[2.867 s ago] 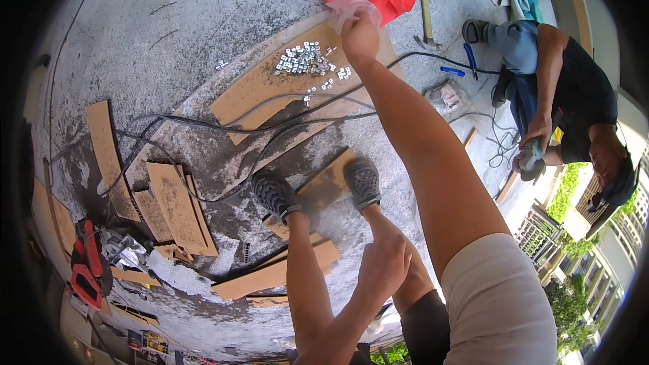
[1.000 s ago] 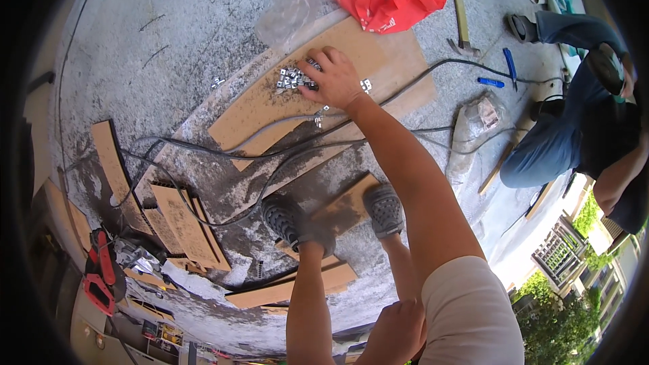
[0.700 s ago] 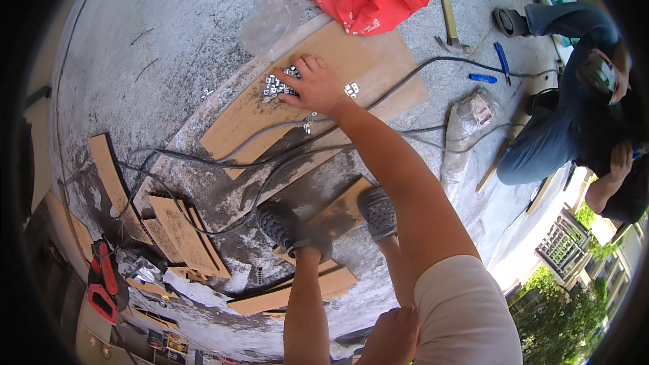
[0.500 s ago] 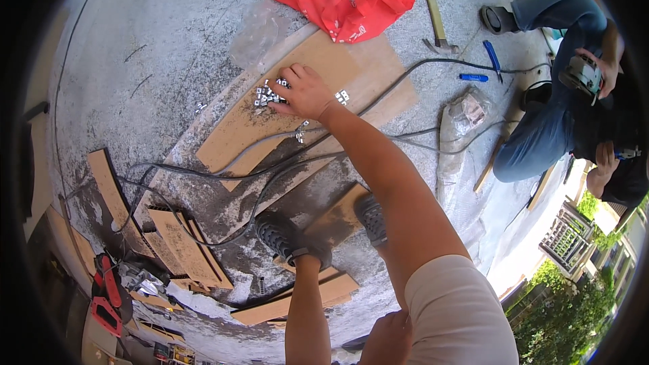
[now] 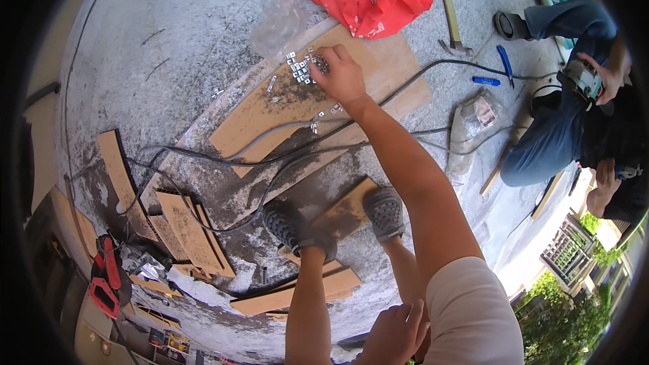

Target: The person picks up metal clips from the floor and places them between deck boards. They align a new board, apply sealant along the edge using a caulk gun, and use a hammer to strike the board into place.

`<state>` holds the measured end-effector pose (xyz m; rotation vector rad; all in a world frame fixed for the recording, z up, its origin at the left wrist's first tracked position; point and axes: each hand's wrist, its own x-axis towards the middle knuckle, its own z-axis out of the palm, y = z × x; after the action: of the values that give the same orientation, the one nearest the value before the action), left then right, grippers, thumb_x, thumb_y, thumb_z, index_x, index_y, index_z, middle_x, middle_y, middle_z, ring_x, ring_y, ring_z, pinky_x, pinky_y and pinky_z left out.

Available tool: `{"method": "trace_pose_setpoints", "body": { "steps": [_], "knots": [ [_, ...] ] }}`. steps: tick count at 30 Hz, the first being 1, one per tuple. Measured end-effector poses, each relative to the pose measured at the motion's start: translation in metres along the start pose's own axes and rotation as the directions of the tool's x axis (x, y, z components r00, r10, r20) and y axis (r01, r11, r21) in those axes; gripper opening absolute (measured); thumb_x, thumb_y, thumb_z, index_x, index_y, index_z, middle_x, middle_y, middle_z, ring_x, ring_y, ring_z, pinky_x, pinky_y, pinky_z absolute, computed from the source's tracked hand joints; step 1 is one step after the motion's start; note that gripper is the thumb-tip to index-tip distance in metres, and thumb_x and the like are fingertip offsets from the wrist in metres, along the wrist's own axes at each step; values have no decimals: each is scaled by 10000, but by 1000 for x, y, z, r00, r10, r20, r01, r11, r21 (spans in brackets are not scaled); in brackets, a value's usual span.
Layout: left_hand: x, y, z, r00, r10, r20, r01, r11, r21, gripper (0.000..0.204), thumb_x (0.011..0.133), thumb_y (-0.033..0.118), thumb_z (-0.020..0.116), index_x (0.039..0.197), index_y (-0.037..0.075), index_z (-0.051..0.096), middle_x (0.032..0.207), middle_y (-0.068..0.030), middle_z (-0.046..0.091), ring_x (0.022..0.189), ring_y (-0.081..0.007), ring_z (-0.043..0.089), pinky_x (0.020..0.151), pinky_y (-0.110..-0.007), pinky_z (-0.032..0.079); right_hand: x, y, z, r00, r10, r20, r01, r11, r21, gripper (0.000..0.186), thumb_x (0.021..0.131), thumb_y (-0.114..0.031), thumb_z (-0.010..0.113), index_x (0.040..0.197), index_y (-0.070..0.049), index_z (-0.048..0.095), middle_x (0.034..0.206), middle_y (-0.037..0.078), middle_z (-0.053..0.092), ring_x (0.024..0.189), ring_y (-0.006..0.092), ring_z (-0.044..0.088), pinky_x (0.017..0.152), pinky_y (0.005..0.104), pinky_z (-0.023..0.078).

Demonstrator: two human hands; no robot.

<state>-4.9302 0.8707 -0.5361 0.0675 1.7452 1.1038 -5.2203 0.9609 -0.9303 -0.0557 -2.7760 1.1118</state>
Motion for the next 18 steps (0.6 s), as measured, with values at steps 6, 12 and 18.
{"method": "trace_pose_setpoints", "body": {
  "steps": [6,12,18],
  "knots": [
    [-3,5,-5,997,70,38,-72,995,64,477,924,282,691,1266,-25,562,976,-186,645,908,-341,632,804,-445,511,10,-18,10,978,-173,114,191,965,-179,466,835,-388,775,1220,-149,663,1106,92,623,999,299,622,816,429,530],
    [-2,-10,-8,999,28,-17,-30,988,-154,340,926,203,695,1137,-1,524,929,-195,627,815,-354,672,725,-447,547,3,-43,32,949,-246,199,307,864,-399,540,899,-444,683,1367,-185,612,1233,136,565,1143,316,516,912,452,434],
    [-3,-1,-10,995,80,57,-85,993,80,467,932,284,674,1247,-41,560,960,-182,640,884,-336,626,793,-439,509,3,-20,33,928,-321,190,369,863,-345,369,904,-308,693,1245,-172,649,1155,137,580,1080,322,550,889,448,472]
  ]
}}
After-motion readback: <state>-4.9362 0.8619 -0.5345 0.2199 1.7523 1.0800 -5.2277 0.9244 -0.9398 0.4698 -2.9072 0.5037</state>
